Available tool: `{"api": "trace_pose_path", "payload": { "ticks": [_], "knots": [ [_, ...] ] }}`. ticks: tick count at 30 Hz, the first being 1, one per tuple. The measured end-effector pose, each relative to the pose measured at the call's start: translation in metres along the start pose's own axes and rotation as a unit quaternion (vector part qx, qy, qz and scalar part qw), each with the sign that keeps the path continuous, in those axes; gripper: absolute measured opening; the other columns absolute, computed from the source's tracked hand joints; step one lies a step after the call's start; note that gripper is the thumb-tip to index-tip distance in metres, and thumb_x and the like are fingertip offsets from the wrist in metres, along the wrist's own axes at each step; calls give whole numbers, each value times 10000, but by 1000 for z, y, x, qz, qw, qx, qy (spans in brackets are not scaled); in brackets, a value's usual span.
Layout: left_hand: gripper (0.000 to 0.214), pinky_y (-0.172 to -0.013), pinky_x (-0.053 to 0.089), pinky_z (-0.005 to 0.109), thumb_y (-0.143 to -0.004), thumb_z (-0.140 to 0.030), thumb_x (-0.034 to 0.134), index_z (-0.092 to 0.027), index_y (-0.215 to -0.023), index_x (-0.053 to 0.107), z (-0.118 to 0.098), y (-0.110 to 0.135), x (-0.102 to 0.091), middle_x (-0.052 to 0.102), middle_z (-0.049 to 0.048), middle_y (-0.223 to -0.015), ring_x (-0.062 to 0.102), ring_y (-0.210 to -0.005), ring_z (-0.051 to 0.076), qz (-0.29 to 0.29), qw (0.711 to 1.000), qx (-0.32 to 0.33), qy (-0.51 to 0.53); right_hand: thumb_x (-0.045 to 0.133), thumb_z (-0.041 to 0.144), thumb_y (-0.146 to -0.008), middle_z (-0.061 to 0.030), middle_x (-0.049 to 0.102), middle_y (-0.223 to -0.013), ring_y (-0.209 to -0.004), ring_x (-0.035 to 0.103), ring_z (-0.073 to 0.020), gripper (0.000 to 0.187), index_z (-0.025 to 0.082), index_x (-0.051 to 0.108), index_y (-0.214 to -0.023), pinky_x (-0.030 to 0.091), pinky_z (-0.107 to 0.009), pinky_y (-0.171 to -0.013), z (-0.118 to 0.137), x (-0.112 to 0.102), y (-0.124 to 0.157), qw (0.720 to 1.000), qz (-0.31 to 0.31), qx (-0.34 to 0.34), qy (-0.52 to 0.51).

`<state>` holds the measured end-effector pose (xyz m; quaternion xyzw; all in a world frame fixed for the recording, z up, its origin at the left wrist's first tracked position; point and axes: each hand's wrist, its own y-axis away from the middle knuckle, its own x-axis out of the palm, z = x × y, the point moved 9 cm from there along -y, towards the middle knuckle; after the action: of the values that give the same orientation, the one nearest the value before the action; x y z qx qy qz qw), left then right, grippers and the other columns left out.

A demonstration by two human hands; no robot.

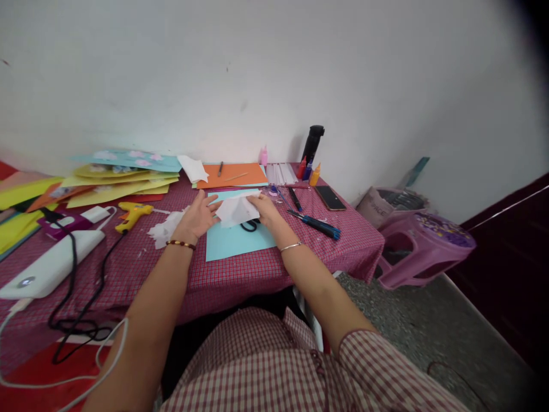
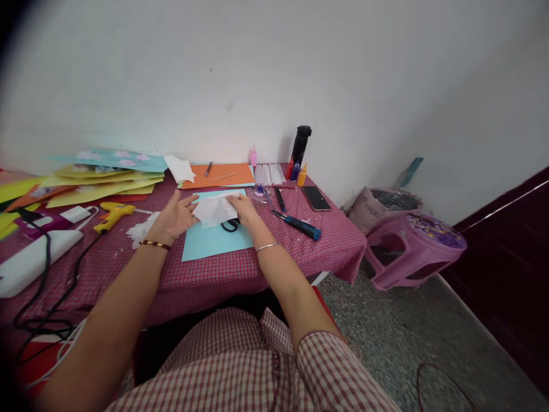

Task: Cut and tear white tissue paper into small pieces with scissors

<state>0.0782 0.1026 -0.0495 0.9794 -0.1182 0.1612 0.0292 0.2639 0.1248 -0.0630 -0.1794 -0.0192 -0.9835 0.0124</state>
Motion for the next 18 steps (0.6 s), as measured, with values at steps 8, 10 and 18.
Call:
{"api": "trace_pose_path", "payload": {
  "ticks": [8,10,18],
  "knots": [
    [1100,-1141,278,483,-549,-282,881,-231,-1501,333,17,-4,22,368,178,-1542,353,-1411,342,107,959,58,-256,660,187,-715,16,636,-654,-597,596,-163,110,205,563,-763,527,-290,-613,-4,-7,-7,999,-11,23,-42],
    [1160,-1139,279,467,-518,-260,883,-214,-1521,303,18,-5,25,357,187,-1547,351,-1410,348,98,939,83,-319,648,187,-749,16,631,-675,-615,601,-160,81,199,575,-783,528,-290,-617,-8,-8,-9,998,-11,35,-46],
    [626,-709,497,292,-628,-229,703,-131,-1241,622,15,-8,3,682,152,-1160,654,-936,232,-20,961,54,-270,586,340,-947,-95,617,-1186,-995,637,-201,332,145,581,-1216,560,-399,-834,-17,-3,-9,995,14,84,-42]
  ]
}}
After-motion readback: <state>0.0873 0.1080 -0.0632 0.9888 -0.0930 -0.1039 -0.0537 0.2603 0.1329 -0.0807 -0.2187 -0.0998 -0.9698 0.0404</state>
